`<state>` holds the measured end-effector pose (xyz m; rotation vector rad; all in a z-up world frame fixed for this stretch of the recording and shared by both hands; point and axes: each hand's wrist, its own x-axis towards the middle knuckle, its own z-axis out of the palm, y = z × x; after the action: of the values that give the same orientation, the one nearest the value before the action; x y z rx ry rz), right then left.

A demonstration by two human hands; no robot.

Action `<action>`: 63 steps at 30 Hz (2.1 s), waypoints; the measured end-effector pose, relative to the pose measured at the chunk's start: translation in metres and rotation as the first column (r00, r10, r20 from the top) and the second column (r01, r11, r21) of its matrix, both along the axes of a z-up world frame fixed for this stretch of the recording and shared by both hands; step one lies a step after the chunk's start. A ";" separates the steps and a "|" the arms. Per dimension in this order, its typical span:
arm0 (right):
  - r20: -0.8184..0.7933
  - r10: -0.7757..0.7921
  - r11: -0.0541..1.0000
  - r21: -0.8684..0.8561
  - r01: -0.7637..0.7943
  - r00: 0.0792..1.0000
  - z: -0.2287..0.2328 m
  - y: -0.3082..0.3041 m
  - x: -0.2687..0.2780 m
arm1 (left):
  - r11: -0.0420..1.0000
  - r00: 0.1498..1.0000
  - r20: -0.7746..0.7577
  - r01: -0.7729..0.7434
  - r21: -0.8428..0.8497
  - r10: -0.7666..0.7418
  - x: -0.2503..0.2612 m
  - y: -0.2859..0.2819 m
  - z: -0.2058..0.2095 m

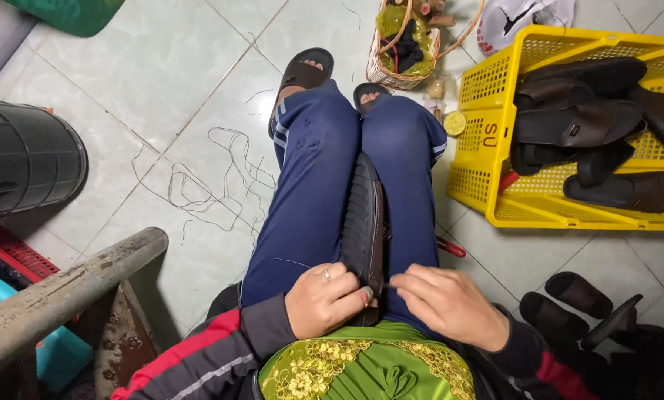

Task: Hand-stitching the sole of a shoe using a needle and thread while sitting on the floor.

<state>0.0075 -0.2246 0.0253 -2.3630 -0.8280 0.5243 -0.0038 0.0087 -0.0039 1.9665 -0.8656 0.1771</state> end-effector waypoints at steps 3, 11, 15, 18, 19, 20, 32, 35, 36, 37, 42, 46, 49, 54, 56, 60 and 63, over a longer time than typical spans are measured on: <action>-0.670 -0.129 0.912 0.209 0.352 0.731 -0.001 -0.019 -0.005 | 1.000 1.000 0.010 0.015 -0.009 -0.015 0.000 0.001 -0.001; -0.397 -0.219 0.625 0.644 0.441 0.891 -0.018 -0.049 -0.019 | 0.919 0.899 -0.328 -0.167 0.358 0.291 -0.009 0.013 -0.009; -0.298 -0.169 0.954 0.190 0.231 0.940 -0.002 0.002 -0.008 | 0.978 0.775 -0.613 -0.029 0.208 0.154 -0.006 0.015 0.000; -0.439 -0.286 0.881 0.229 0.415 0.851 -0.012 0.002 -0.023 | 0.960 0.589 -0.794 -0.105 -0.261 -0.151 0.006 0.017 -0.001; -0.449 -0.336 0.855 0.223 0.468 0.828 -0.011 0.002 -0.026 | 0.917 0.579 -0.777 -0.118 -0.380 -0.247 0.012 0.019 0.002; -0.458 -0.385 0.826 0.215 0.521 0.801 -0.010 0.003 -0.028 | 0.860 0.570 -0.748 -0.134 -0.493 -0.340 0.019 0.020 0.005; -0.483 -0.325 0.841 0.246 0.482 0.813 -0.018 0.021 0.007 | 0.532 0.302 -0.817 -0.639 -0.556 -0.491 0.080 -0.007 -0.044; -0.489 -0.321 0.864 0.200 0.463 0.811 -0.009 0.018 0.012 | 0.919 0.629 -0.745 -0.119 -0.377 -0.224 0.099 0.035 -0.004; -0.485 -0.325 0.863 0.200 0.464 0.812 -0.010 0.014 0.009 | 0.918 0.632 -0.741 -0.115 -0.380 -0.227 0.098 0.040 0.010; -0.462 -0.349 0.853 0.204 0.481 0.815 -0.011 0.010 0.007 | 0.969 0.809 -0.562 -0.243 -0.054 0.172 0.097 0.046 0.023; -0.392 -0.399 0.816 0.260 0.516 0.829 -0.015 0.012 -0.003 | 0.972 0.891 -0.452 -0.139 -0.191 0.039 0.074 0.041 0.098; -0.454 -0.504 0.721 0.247 0.648 0.734 -0.021 0.019 -0.020 | 0.496 0.507 -0.232 0.482 -0.722 -0.830 0.037 0.031 0.093; -0.511 -0.548 0.646 0.245 0.723 0.663 -0.015 0.023 -0.030 | 0.545 0.537 -0.278 0.437 -0.716 -0.796 0.022 0.042 0.095; -0.525 -0.602 0.544 0.283 0.790 0.602 -0.017 0.014 -0.039 | 0.581 0.574 -0.305 0.389 -0.715 -0.760 0.018 0.042 0.096; -0.538 -0.588 0.530 0.307 0.791 0.603 -0.018 0.011 -0.038 | 0.582 0.585 -0.312 0.357 -0.730 -0.749 0.018 0.037 0.095; -0.550 -0.569 0.538 0.313 0.783 0.611 -0.018 0.014 -0.033 | 0.581 0.595 -0.309 0.339 -0.740 -0.742 0.023 0.030 0.095; -0.507 -0.572 0.584 0.299 0.755 0.644 -0.025 0.010 -0.034 | 0.568 0.596 -0.307 0.316 -0.760 -0.742 0.026 0.023 0.093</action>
<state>-0.0267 -0.2141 0.0005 -1.8082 0.1615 0.3345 0.0218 0.0319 0.0895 0.8914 -0.8067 -0.4859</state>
